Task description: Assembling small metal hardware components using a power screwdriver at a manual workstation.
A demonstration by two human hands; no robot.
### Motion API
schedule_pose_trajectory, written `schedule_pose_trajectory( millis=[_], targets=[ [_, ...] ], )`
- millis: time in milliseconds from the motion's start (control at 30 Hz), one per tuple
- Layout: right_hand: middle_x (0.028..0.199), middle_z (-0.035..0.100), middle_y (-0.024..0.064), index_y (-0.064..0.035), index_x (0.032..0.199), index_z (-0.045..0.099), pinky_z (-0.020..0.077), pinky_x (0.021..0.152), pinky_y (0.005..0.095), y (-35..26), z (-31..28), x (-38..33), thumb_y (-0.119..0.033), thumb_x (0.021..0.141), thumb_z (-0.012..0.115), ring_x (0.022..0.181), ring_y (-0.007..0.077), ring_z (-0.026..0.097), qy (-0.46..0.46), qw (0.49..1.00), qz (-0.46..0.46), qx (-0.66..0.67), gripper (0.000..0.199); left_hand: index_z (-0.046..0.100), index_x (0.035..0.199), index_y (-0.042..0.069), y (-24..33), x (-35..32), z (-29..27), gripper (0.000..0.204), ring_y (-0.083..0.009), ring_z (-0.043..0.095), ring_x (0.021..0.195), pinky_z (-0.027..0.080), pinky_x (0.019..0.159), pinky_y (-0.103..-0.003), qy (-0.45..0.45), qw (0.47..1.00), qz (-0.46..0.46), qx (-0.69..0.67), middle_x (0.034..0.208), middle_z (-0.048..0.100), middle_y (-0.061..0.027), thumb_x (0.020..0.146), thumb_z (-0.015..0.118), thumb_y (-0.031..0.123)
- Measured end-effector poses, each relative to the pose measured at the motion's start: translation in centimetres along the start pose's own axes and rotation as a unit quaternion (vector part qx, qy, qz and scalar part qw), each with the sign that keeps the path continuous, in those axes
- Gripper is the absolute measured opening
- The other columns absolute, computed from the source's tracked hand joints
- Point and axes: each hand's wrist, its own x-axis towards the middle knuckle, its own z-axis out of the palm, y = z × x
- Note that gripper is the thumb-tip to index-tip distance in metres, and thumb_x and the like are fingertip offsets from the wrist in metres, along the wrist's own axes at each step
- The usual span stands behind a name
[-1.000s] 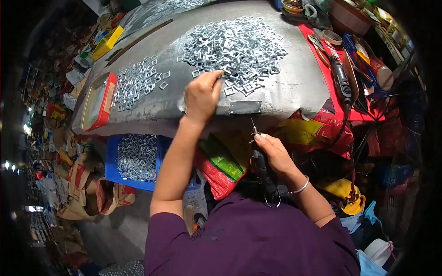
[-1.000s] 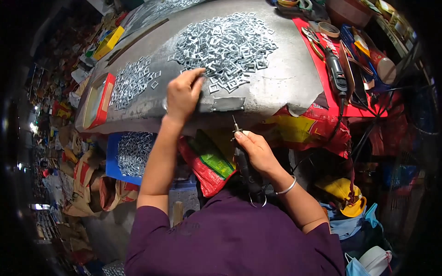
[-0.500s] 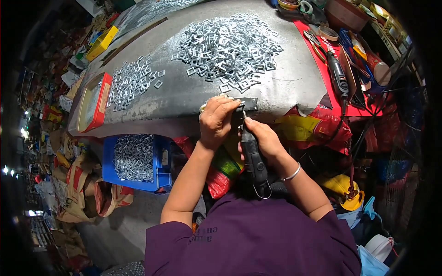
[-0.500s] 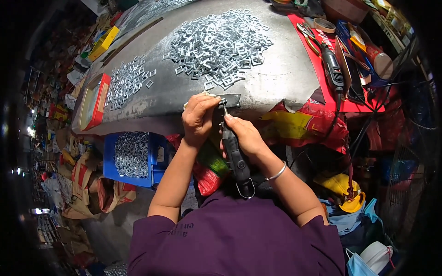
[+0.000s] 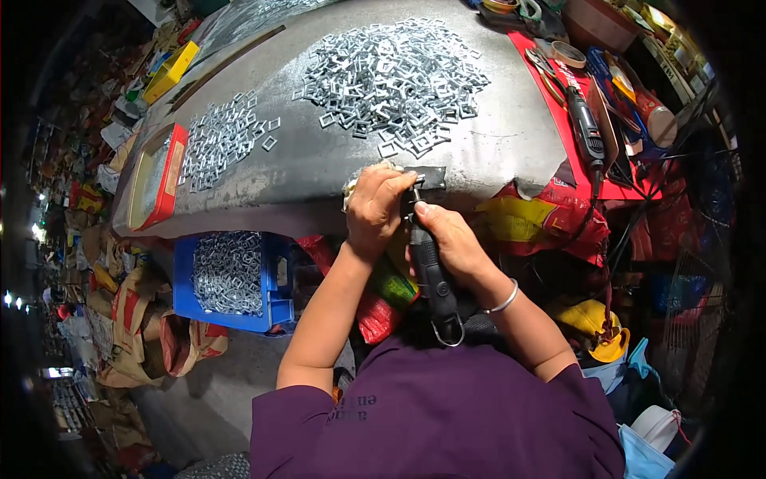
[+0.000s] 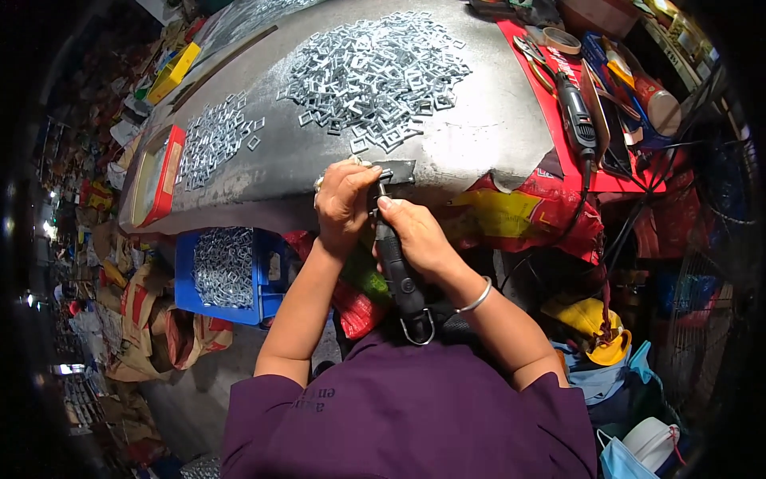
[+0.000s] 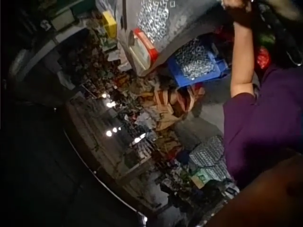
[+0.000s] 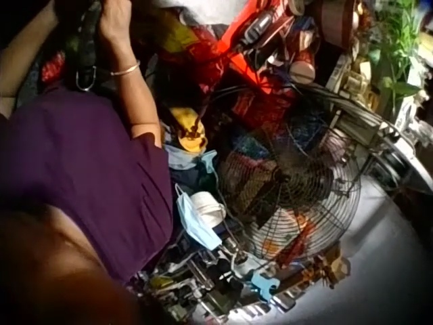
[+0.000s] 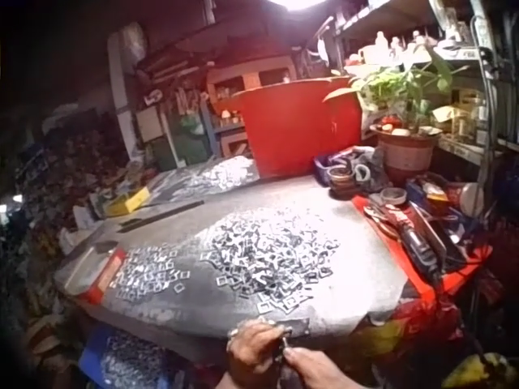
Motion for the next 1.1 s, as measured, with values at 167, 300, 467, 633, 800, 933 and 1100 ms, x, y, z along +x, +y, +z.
schedule_pose_trajectory(
  millis=[167, 300, 467, 633, 800, 933, 1100],
  targets=[
    [0.065, 0.063, 0.011, -0.0049, 0.093, 0.055, 0.0459, 0.045, 0.0289, 0.2, -0.1, 0.5, -0.039, 0.108, 0.047, 0.047, 0.0183, 0.057, 0.002, 1.0, 0.015, -0.004, 0.038, 0.072, 0.105, 0.004, -0.1, -0.2, 0.0, 0.028, -0.0279, 0.064, 0.09, 0.052, 0.085, -0.038, 0.001, 1.0, -0.001, 0.004, 0.098, 0.07, -0.0087, 0.079, 0.067, -0.006],
    [0.066, 0.063, 0.01, -0.0057, 0.091, 0.054, 0.0459, 0.046, 0.0288, 0.2, -0.7, -0.2, -0.038, 0.107, 0.048, 0.048, 0.0176, 0.057, 0.007, 0.998, 0.004, -0.055, 0.037, 0.072, 0.105, 0.004, 0.2, 0.5, -0.6, 0.027, -0.0272, 0.064, 0.088, 0.052, 0.086, -0.038, -0.01, 1.0, -0.017, 0.002, 0.097, 0.07, -0.0088, 0.081, 0.067, -0.006],
    [0.067, 0.062, 0.0078, -0.0066, 0.089, 0.053, 0.0454, 0.048, 0.028, 1.2, -2.6, -2.4, -0.035, 0.107, 0.05, 0.05, 0.0159, 0.056, 0.016, 0.992, -0.039, -0.117, 0.034, 0.071, 0.102, 0.005, -2.6, 3.6, -4.8, 0.023, -0.0244, 0.063, 0.095, 0.049, 0.091, -0.036, 0.11, 0.981, -0.053, 0.149, 0.102, 0.068, -0.0072, 0.082, 0.066, -0.004],
    [0.07, 0.057, 0.0026, -0.0069, 0.089, 0.054, 0.0432, 0.053, 0.0253, 1.4, -1.9, -2.2, -0.03, 0.107, 0.051, 0.056, 0.0116, 0.052, 0.011, 0.991, -0.049, -0.124, 0.029, 0.07, 0.108, 0.013, -4.2, 6.9, -5.7, 0.022, -0.0235, 0.059, 0.096, 0.049, 0.087, -0.037, 0.047, 0.943, -0.192, 0.268, 0.101, 0.064, -0.0037, 0.087, 0.068, 0.009],
    [0.072, 0.055, 0.0, -0.0069, 0.091, 0.056, 0.042, 0.056, 0.0238, 1.8, -1.6, -2.1, -0.028, 0.107, 0.051, 0.059, 0.0091, 0.05, -0.011, 0.992, -0.046, -0.116, 0.028, 0.072, 0.102, 0.012, -6.0, 6.1, -3.0, 0.016, -0.0236, 0.061, 0.092, 0.05, 0.083, -0.035, -0.072, 0.949, -0.18, 0.247, 0.095, 0.069, -0.0043, 0.086, 0.072, 0.014],
    [0.07, 0.058, 0.0034, -0.0065, 0.091, 0.056, 0.0433, 0.053, 0.0252, 2.3, -2.8, -2.2, -0.031, 0.107, 0.05, 0.055, 0.0113, 0.052, -0.007, 0.995, -0.038, -0.09, 0.029, 0.074, 0.093, 0.006, -0.1, 4.9, -1.6, 0.014, -0.0234, 0.065, 0.079, 0.051, 0.074, -0.031, 0.012, 0.982, -0.189, 0.02, 0.085, 0.073, -0.0036, 0.08, 0.077, 0.001],
    [0.067, 0.063, 0.0099, -0.0055, 0.093, 0.056, 0.0463, 0.047, 0.0281, 1.4, -2.9, -1.6, -0.037, 0.107, 0.05, 0.048, 0.0168, 0.056, -0.001, 1.0, 0.015, -0.024, 0.035, 0.075, 0.101, 0.004, 0.6, 1.3, -0.6, 0.023, -0.0245, 0.066, 0.087, 0.054, 0.082, -0.035, 0.017, 0.998, -0.046, -0.042, 0.092, 0.073, -0.0057, 0.08, 0.072, -0.003]
  ],
)
